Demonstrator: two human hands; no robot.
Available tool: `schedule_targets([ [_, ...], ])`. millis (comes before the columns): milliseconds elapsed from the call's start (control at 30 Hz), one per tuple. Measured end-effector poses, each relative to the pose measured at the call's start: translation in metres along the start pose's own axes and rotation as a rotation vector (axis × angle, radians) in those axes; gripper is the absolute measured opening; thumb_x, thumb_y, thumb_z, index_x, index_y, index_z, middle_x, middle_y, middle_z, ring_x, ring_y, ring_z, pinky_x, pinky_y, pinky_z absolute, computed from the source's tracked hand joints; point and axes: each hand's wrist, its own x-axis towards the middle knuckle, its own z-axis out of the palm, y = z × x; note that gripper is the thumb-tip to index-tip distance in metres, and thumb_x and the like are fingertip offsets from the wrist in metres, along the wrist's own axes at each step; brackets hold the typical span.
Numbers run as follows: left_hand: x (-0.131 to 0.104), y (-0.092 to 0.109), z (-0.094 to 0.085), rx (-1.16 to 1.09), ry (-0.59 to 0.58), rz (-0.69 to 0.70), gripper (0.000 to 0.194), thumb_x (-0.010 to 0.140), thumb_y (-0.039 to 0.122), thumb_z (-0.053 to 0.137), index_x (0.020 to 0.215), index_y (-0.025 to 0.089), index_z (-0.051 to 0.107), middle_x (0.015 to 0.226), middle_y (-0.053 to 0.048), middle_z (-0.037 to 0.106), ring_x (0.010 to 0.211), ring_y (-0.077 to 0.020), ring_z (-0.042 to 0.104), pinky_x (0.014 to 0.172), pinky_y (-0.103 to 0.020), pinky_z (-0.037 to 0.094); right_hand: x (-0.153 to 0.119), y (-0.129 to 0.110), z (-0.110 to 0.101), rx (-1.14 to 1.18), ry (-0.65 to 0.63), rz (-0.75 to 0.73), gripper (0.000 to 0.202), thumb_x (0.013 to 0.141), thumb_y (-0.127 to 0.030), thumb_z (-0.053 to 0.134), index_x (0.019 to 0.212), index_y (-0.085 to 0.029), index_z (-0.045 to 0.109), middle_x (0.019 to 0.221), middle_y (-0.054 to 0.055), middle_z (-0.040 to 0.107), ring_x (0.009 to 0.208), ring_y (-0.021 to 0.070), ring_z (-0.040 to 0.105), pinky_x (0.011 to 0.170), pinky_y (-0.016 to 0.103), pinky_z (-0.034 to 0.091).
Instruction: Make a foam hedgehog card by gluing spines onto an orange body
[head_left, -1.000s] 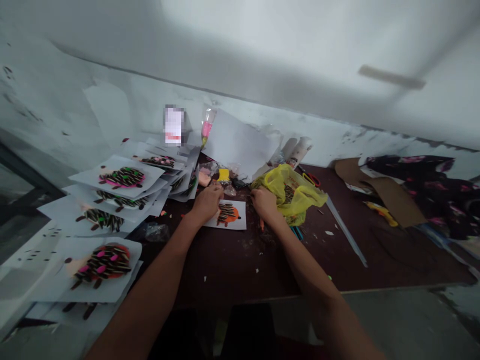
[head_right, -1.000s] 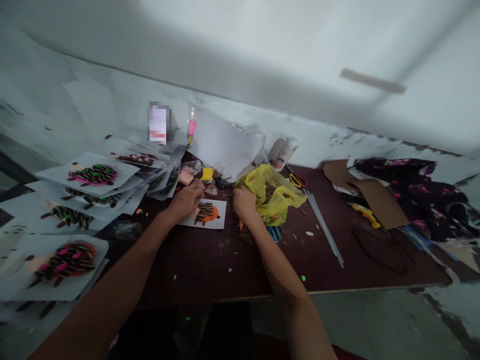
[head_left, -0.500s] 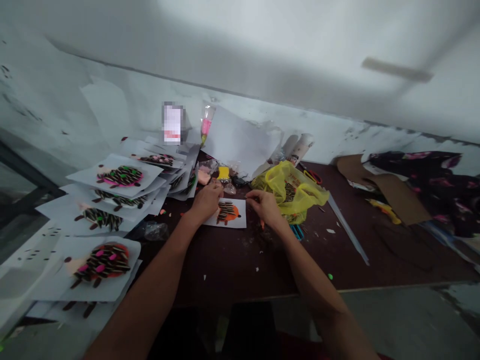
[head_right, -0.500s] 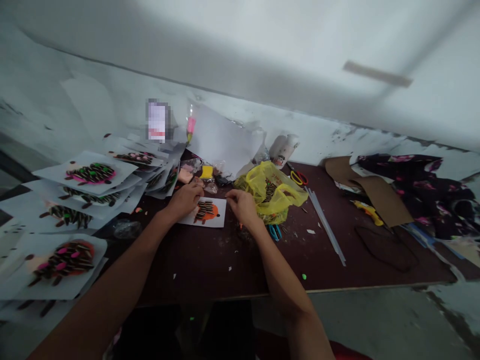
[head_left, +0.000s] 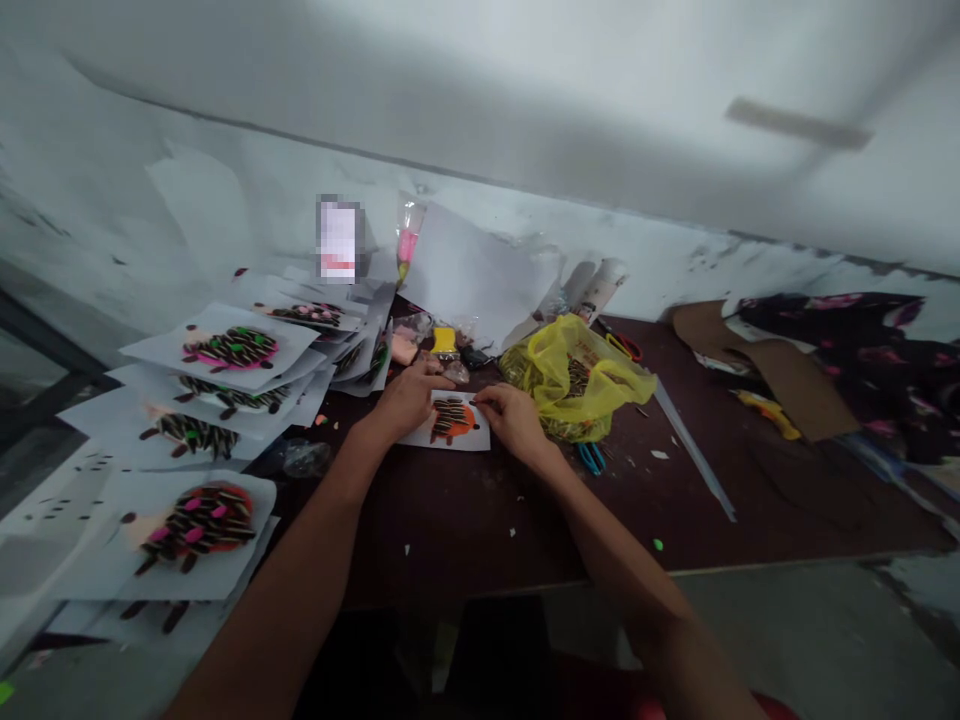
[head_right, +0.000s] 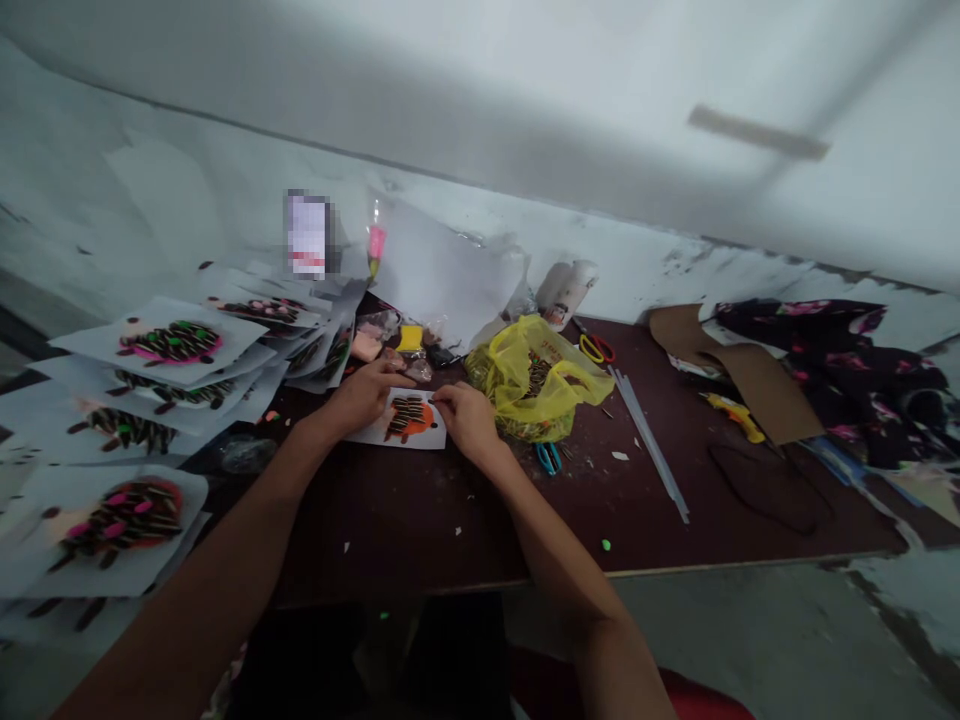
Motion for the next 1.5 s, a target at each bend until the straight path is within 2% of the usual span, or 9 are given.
schedule_targets([
  [300, -0.001, 0.007, -0.005, -0.022, -0.139, 0.008, 0.039, 0.080, 0.010, 0.052, 0.110, 0.022, 0.075, 0.116, -0.010, 0.060, 0.115, -0.0269, 0.056, 0.101, -0.040, 0.044, 0.000, -0.011, 0.002, -0.121, -0.038, 0.021, 0.019, 0.090, -0.018, 0.059, 0.100, -0.019, 0.076, 0.092, 0.006, 0.072, 0.081, 0.0170, 0.064, 0.073, 0.025, 0.043],
  [633, -0.001, 0.009, -0.006, 0.082, -0.140, 0.018, 0.045, 0.077, 0.008, 0.053, 0.111, 0.025, 0.076, 0.116, -0.010, 0.062, 0.119, -0.0268, 0.054, 0.099, -0.037, 0.045, 0.003, -0.017, 0.002, -0.208, -0.114, 0.031, 0.023, 0.092, -0.018, 0.055, 0.102, -0.022, 0.076, 0.099, 0.006, 0.072, 0.092, 0.0185, 0.065, 0.077, 0.025, 0.043],
  [867, -0.001, 0.013, -0.010, 0.129, -0.166, 0.006, 0.040, 0.081, 0.015, 0.056, 0.113, 0.027, 0.076, 0.115, -0.010, 0.062, 0.112, -0.0263, 0.057, 0.097, -0.037, 0.046, 0.005, -0.022, -0.002, -0.277, -0.174, -0.003, 0.024, 0.093, -0.017, 0.052, 0.100, -0.021, 0.075, 0.096, 0.006, 0.070, 0.087, 0.0168, 0.063, 0.071, 0.023, 0.039],
  [1067, -0.001, 0.015, -0.012, 0.136, -0.179, 0.011, 0.042, 0.080, 0.013, 0.055, 0.114, 0.027, 0.075, 0.119, -0.010, 0.059, 0.121, -0.0277, 0.052, 0.101, -0.038, 0.045, 0.007, -0.023, -0.001, -0.331, -0.216, -0.006, 0.025, 0.095, -0.019, 0.050, 0.100, -0.021, 0.074, 0.096, 0.007, 0.068, 0.087, 0.0170, 0.062, 0.069, 0.024, 0.036],
  [1233, 0.001, 0.017, -0.015, 0.141, -0.245, -0.021, 0.045, 0.079, 0.009, 0.054, 0.116, 0.026, 0.074, 0.120, -0.010, 0.059, 0.123, -0.0287, 0.051, 0.102, -0.040, 0.044, 0.007, -0.024, -0.002, -0.363, -0.239, 0.002, 0.025, 0.095, -0.019, 0.050, 0.101, -0.021, 0.074, 0.097, 0.006, 0.068, 0.085, 0.0165, 0.061, 0.067, 0.024, 0.035],
  [1500, 0.001, 0.009, -0.008, 0.124, -0.191, 0.030, 0.044, 0.077, 0.009, 0.053, 0.111, 0.027, 0.076, 0.119, -0.010, 0.060, 0.126, -0.0291, 0.048, 0.103, -0.041, 0.042, 0.007, -0.025, -0.003, -0.360, -0.231, -0.011, 0.025, 0.095, -0.018, 0.050, 0.100, -0.022, 0.074, 0.096, 0.006, 0.068, 0.088, 0.0173, 0.063, 0.067, 0.024, 0.037],
])
